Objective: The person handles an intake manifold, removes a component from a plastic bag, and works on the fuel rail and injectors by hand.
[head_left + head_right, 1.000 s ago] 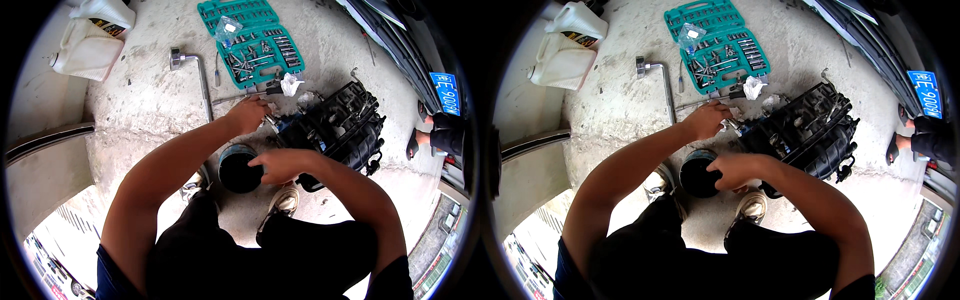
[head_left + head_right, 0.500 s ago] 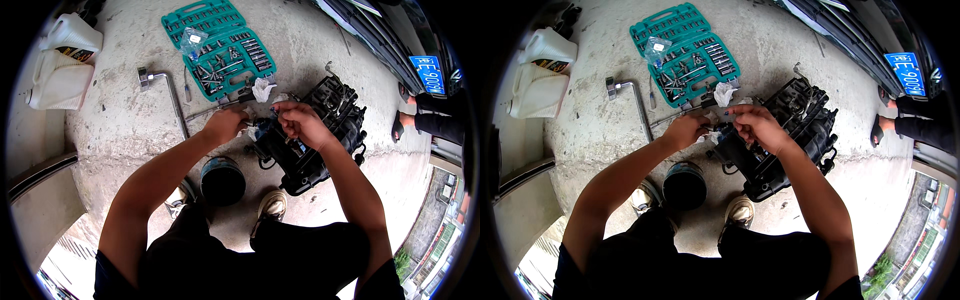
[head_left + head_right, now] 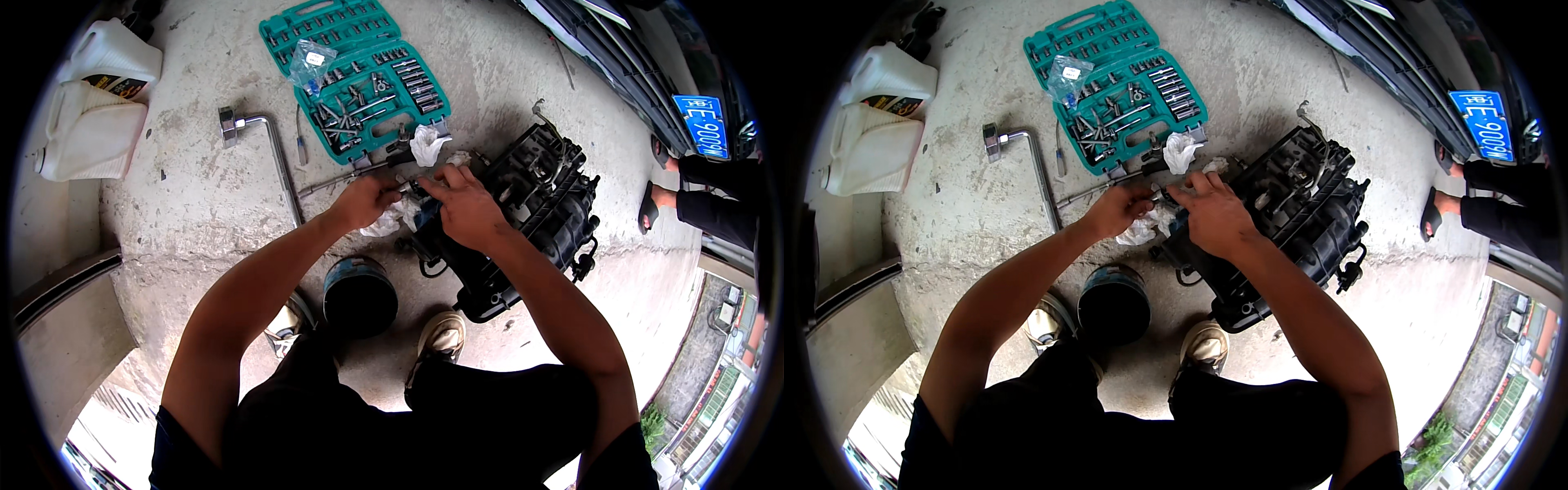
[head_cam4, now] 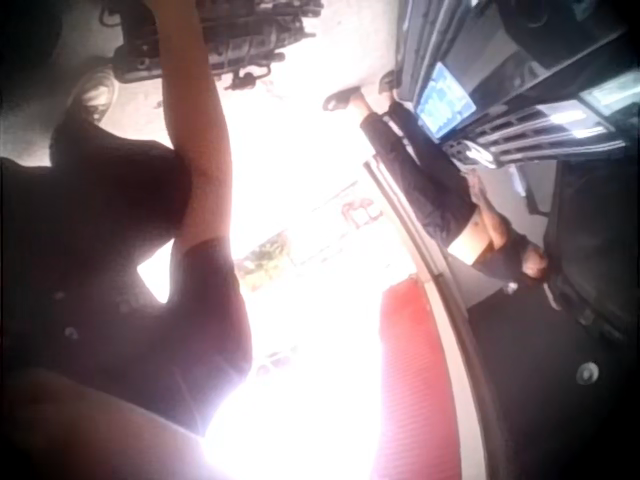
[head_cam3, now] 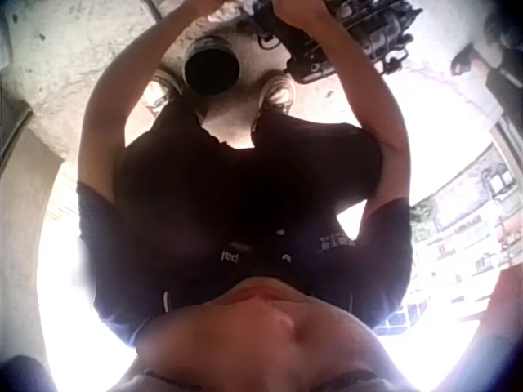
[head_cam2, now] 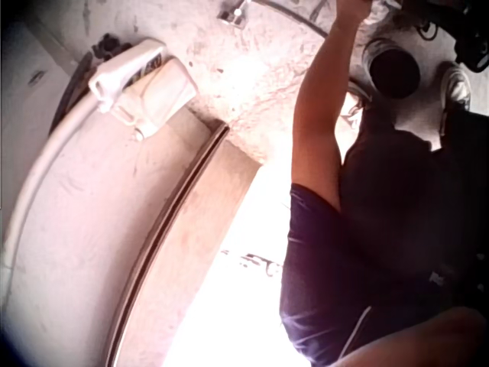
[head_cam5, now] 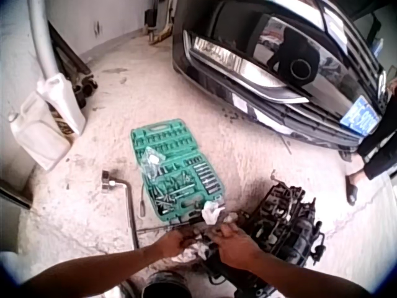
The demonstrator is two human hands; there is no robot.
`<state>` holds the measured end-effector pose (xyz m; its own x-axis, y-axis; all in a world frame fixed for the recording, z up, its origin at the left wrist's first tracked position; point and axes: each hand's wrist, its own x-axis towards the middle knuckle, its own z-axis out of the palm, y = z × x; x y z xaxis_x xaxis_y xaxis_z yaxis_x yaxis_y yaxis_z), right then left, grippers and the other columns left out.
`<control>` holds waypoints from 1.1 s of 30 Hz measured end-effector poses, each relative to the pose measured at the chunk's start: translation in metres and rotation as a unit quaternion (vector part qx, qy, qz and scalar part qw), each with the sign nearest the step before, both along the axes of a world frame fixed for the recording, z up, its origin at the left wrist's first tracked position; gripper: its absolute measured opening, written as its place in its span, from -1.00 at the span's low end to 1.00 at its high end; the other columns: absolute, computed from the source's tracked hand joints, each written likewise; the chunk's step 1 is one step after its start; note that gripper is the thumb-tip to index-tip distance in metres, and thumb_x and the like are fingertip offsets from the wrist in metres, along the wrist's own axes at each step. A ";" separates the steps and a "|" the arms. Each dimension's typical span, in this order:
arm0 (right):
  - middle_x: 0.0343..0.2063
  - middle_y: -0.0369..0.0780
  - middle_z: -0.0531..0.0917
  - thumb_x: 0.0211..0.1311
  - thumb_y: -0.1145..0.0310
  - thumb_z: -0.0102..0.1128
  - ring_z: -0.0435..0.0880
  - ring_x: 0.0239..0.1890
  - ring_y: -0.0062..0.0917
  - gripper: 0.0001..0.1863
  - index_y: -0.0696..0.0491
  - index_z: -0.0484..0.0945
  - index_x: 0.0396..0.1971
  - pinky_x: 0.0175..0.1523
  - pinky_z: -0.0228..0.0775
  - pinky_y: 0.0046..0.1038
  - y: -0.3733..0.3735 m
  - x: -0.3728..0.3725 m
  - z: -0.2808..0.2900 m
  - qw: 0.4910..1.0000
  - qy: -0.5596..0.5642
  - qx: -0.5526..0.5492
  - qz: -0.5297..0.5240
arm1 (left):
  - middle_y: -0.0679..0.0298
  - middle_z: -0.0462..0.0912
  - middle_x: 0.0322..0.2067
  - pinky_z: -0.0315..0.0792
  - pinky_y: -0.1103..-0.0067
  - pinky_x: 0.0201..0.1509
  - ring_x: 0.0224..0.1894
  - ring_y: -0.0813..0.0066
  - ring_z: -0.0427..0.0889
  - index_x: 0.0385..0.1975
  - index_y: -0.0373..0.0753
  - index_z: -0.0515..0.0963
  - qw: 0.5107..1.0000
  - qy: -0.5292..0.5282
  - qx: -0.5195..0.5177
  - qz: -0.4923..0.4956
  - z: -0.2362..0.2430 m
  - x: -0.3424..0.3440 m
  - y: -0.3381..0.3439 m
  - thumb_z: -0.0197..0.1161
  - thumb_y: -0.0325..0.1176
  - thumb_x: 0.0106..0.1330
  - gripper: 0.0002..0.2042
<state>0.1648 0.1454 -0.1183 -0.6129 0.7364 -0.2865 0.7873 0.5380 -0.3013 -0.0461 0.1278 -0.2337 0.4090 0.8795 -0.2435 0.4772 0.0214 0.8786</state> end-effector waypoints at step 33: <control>-0.08 -0.17 0.47 0.02 0.62 -0.02 0.43 0.07 -0.23 -0.53 -0.06 0.57 -0.04 0.18 0.32 -0.29 0.014 0.011 -0.019 0.993 0.096 -0.042 -0.056 | 0.10 0.66 -0.36 0.48 0.33 -0.19 -0.26 0.10 0.64 -0.14 -0.10 0.61 0.998 0.015 -0.009 0.058 0.007 0.008 -0.008 0.26 -0.16 0.21 -0.73</control>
<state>0.1760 0.1590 -0.1376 -0.5770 0.7818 -0.2363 0.7651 0.4162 -0.4914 -0.0378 0.1202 -0.2269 0.2967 0.9162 -0.2693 0.4963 0.0929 0.8632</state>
